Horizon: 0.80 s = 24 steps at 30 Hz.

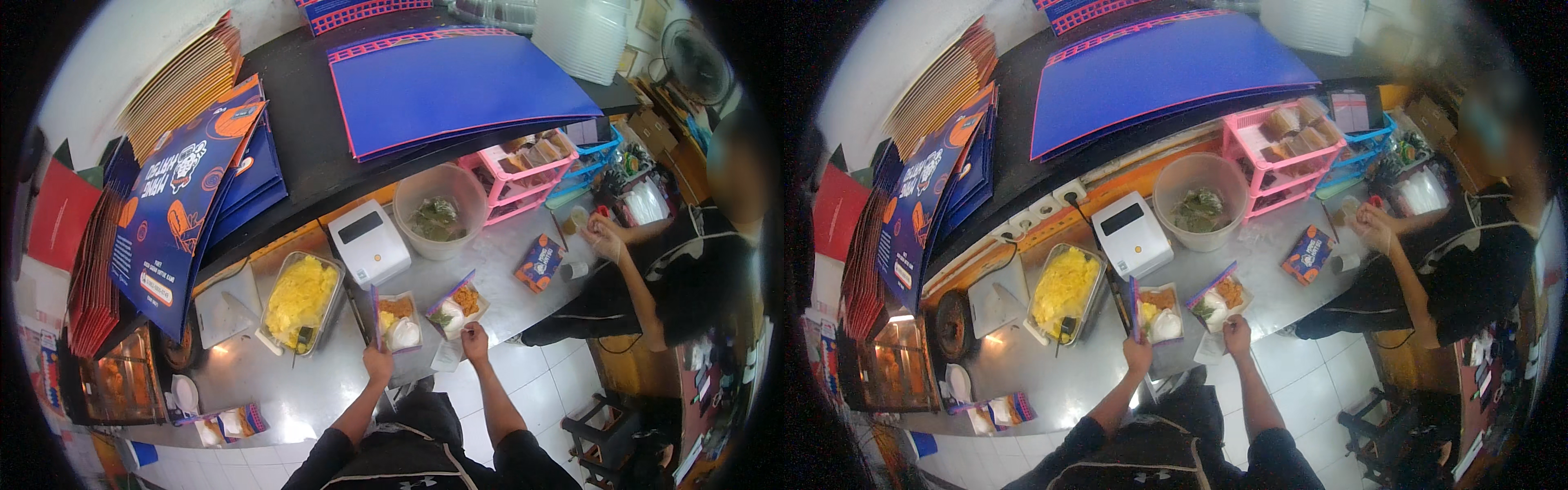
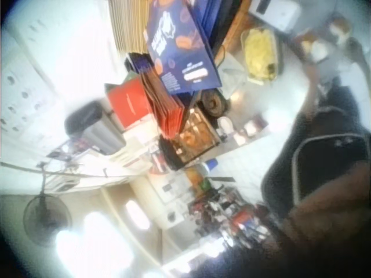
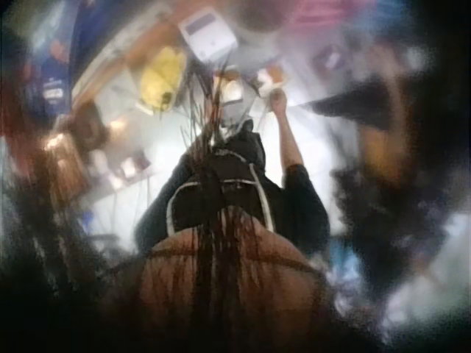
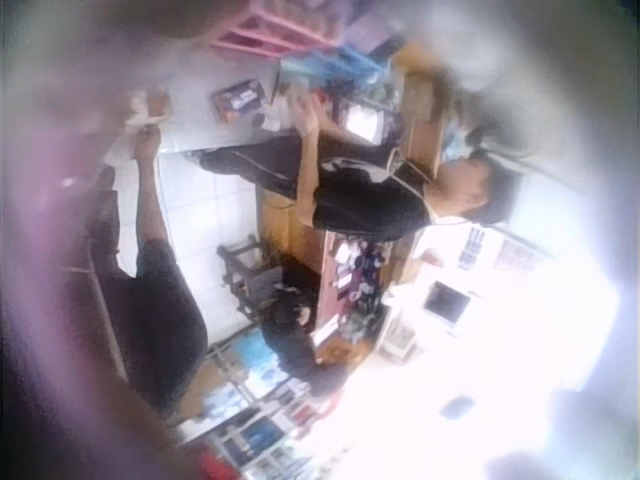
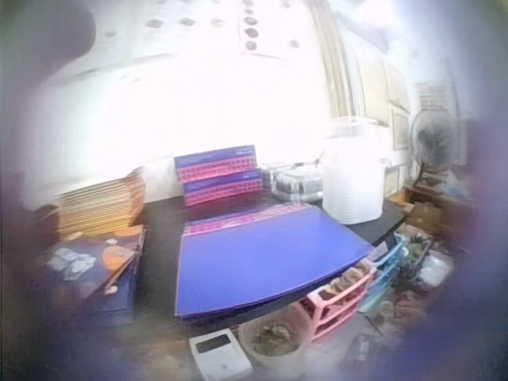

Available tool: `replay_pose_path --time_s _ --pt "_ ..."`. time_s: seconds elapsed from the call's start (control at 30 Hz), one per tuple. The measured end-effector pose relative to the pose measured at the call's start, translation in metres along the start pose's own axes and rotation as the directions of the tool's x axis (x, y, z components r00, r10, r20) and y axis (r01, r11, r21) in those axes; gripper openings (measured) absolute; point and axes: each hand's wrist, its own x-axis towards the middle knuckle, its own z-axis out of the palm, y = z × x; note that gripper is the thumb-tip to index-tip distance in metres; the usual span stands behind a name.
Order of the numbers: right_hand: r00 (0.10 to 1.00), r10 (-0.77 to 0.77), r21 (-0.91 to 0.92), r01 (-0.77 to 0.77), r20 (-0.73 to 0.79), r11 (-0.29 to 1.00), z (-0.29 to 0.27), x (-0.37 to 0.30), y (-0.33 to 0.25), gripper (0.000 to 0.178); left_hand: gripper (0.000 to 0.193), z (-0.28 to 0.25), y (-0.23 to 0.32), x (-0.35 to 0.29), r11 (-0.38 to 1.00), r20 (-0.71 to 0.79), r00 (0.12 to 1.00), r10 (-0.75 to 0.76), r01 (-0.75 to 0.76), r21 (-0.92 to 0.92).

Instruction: The person assembles food orders by scooping yellow food into containers, adding fried items from a display case, and placing them into takeaway boxes. The person also handles a printed receipt and packaging materials during the process.

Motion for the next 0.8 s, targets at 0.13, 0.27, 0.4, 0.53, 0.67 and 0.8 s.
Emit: replay_pose_path --time_s 0.13,0.27,0.4,0.53,0.67,0.8 --pt "0.998 0.054 0.027 -0.054 0.012 0.998 -0.027 0.025 -0.013 0.017 0.033 0.027 -0.010 0.013 0.992 0.094 0.991 0.091 -0.099 0.078" --pt "1.000 -0.028 -0.014 0.028 0.006 1.000 -0.038 0.046 0.007 0.028 0.039 0.060 -0.045 0.029 0.975 0.224 0.950 0.219 -0.203 -0.089" --pt "0.992 -0.109 0.089 0.102 0.068 0.991 -0.024 0.079 0.074 0.020 0.053 0.077 -0.054 0.031 0.994 0.610 0.786 0.105 -0.058 -0.097" --pt "0.999 0.008 0.109 -0.011 0.031 0.994 -0.014 0.092 0.090 0.054 0.052 0.042 -0.028 0.007 0.956 0.574 0.767 0.286 -0.192 -0.220" --pt "0.872 -0.206 -0.170 0.144 -0.443 0.975 -0.031 0.041 0.030 0.031 0.033 -0.055 -0.049 -0.014 0.831 0.549 0.659 0.514 -0.225 -0.508" --pt "0.958 -0.284 -0.455 0.275 0.050 0.847 0.018 -0.063 -0.059 0.074 0.020 -0.189 -0.160 -0.042 0.811 0.350 0.914 0.205 0.041 -0.584"
